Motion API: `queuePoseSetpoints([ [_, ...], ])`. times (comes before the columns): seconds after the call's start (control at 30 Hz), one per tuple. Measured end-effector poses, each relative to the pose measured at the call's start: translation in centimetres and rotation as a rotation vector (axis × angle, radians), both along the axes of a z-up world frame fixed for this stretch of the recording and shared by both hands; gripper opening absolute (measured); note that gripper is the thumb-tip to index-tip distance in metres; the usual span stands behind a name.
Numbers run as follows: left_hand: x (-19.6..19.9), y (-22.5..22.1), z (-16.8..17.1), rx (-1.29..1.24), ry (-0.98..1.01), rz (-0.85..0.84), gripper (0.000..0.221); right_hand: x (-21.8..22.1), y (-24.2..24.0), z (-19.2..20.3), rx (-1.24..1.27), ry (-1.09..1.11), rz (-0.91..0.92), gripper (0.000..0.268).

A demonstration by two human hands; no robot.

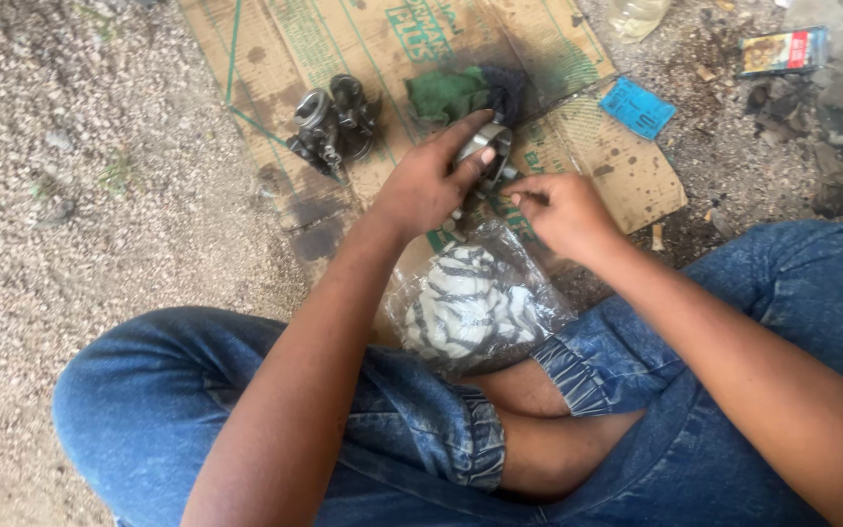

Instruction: The person cleans a carburetor by pouring liquid from a plastic bottle into the chamber and then wiping the components with a cloth.

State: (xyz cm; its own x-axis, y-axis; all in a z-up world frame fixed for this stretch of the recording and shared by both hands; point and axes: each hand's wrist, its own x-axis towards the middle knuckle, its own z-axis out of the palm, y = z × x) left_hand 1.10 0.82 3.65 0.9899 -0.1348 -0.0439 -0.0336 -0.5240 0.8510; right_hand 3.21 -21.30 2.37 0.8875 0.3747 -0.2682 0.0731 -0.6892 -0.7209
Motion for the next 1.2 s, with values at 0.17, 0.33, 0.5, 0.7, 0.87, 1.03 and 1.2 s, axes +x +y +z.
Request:
queuePoseSetpoints([
  [0.17, 0.0, -0.1, 0.1, 0.021, 0.027, 0.007, 0.056, -0.4, 0.3, 0.2, -0.038, -0.1, 0.041, 0.022],
  [0.33, -0.1, -0.1, 0.0, 0.016, -0.017, -0.002, 0.055, 0.7, -0.2, -0.3, -0.019, -0.036, 0.031, 0.022],
  [0.5, -0.1, -0.2, -0.8, -0.025, -0.039, 0.002, 0.056, 0.4, -0.4, -1.0, 0.019, -0.193, 0.123, 0.02],
  [0.7, 0.2, -0.2, -0.6, -0.005, -0.053, 0.006, 0.054, 0.2, 0.0, -0.9, -0.026, -0.188, 0.059, 0.02],
  [0.87, 0.0, -0.2, -0.4, 0.014, 0.0, 0.009, 0.056, 1.1, -0.3, -0.9, 0.015, -0.08, 0.054, 0.02],
  [1.03, 0.0, -0.1, -0.9, 0.038, -0.064, 0.003, 0.055, 1.0, -0.2, -0.7, -0.024, -0.204, 0.102, 0.018],
  [1.2, 0.0, 0.0, -0.7, 0.049, 0.002, 0.027, 0.055, 1.3, -0.4, -0.7, -0.02, -0.09, 0.083, 0.02],
])
